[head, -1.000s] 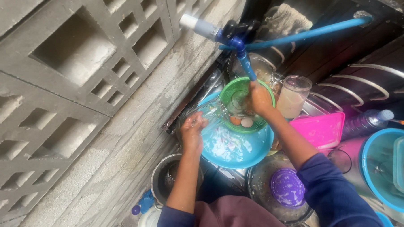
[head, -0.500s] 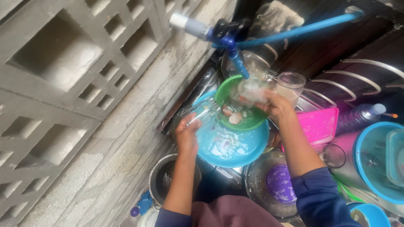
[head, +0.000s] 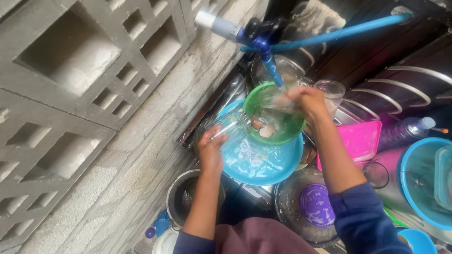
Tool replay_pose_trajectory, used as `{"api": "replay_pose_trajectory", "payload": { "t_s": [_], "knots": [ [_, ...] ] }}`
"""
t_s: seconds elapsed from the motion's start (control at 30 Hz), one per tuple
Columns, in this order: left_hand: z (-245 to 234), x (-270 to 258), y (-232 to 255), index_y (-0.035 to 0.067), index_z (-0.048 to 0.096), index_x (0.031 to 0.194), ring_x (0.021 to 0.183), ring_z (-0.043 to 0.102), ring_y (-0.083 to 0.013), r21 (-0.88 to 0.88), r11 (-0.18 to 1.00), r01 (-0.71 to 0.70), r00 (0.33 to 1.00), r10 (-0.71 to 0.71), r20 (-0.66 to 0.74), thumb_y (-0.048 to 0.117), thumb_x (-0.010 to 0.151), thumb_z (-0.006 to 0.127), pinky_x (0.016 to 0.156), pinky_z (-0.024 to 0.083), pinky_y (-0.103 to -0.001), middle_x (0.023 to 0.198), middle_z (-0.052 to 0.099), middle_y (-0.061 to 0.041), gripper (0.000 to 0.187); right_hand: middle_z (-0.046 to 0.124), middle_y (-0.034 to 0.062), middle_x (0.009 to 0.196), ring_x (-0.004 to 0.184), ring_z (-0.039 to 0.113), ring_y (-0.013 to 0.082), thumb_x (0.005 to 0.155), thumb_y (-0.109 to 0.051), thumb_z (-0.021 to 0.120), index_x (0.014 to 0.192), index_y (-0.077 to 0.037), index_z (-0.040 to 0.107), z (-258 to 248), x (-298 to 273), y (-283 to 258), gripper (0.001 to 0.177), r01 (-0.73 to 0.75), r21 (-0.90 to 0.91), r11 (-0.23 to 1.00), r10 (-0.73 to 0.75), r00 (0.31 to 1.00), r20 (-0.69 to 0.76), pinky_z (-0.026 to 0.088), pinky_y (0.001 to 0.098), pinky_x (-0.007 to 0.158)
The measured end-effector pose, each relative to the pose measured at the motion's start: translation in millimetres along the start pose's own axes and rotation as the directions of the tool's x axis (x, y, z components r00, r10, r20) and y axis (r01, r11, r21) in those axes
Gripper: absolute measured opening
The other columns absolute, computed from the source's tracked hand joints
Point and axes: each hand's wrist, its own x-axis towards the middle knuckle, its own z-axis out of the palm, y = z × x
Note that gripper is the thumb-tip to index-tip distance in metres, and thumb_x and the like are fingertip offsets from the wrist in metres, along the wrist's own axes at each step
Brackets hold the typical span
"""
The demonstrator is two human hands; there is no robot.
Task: Washing and scrubbing various dishes and kitchenware in an outdoor sink.
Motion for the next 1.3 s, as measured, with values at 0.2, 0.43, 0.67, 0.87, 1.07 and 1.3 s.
{"api": "replay_pose_trajectory", "payload": {
  "t_s": [0.2,0.43,0.67,0.87,1.07,1.3],
  "knots": [
    [5.1,-5.2,6.5,-0.008,0.067,0.116,0.089,0.068,-0.0197,0.015,1.000,-0.006,1.000,0.006,-0.013,-0.012,0.083,0.068,0.079,0.060,-0.029,0.105,0.067,-0.011,0.033,0.073,0.0240,0.089,0.081,0.072,0.0397,0.074,-0.010,0.079,0.082,-0.004,0.072,82.3,-9.6,-43.0,0.012,0.268,-0.897,0.353,-0.465,0.882,0.080,0.059,0.0481,0.075],
    [-1.0,-15.6,15.9,-0.006,0.068,0.112,0.093,0.068,-0.0168,0.108,0.994,-0.023,0.998,0.030,-0.063,-0.013,0.078,0.064,0.078,0.060,-0.028,0.108,0.070,-0.010,0.035,0.072,0.0243,0.084,0.076,0.073,0.0430,0.080,-0.008,0.071,0.092,-0.003,0.070,79.9,-20.3,-38.8,0.013,0.296,-0.934,0.198,-0.459,0.870,0.178,0.058,0.0499,0.070],
    [-4.4,-16.2,16.7,-0.007,0.069,0.113,0.092,0.068,-0.0173,0.081,0.996,-0.029,0.999,0.031,-0.031,-0.011,0.082,0.065,0.079,0.059,-0.029,0.106,0.068,-0.010,0.031,0.071,0.0248,0.093,0.088,0.072,0.0417,0.072,-0.011,0.082,0.095,-0.001,0.075,68.9,-22.4,-54.3,0.027,0.085,-0.973,0.215,-0.323,0.946,0.011,0.058,0.0488,0.079],
    [-6.3,-2.0,22.3,-0.006,0.068,0.116,0.085,0.069,-0.0184,0.037,0.999,-0.017,1.000,0.018,-0.020,-0.007,0.086,0.065,0.079,0.057,-0.030,0.102,0.069,-0.013,0.030,0.072,0.0273,0.095,0.090,0.072,0.0415,0.072,-0.011,0.083,0.094,0.001,0.075,68.2,-14.7,-56.0,0.027,0.082,-0.971,0.226,-0.393,0.919,-0.014,0.058,0.0491,0.081],
    [-12.2,5.5,26.9,-0.002,0.068,0.119,0.084,0.069,-0.0183,0.015,1.000,-0.017,0.998,0.018,-0.059,-0.001,0.091,0.064,0.078,0.056,-0.030,0.098,0.072,-0.011,0.028,0.073,0.0262,0.095,0.090,0.074,0.0411,0.073,-0.009,0.081,0.093,0.000,0.078,74.2,-13.3,-58.9,0.022,0.056,-0.967,0.247,-0.385,0.922,-0.046,0.059,0.0492,0.079],
    [-14.3,-1.3,18.8,0.003,0.070,0.121,0.081,0.067,-0.0170,0.038,0.996,0.078,0.994,-0.074,-0.085,0.002,0.093,0.066,0.073,0.052,-0.030,0.095,0.071,-0.008,0.027,0.072,0.0288,0.094,0.088,0.072,0.0446,0.067,-0.011,0.085,0.090,0.003,0.074,76.2,-18.9,-56.8,0.029,0.111,-0.965,0.236,-0.413,0.911,0.004,0.058,0.0505,0.077]
  ]
}}
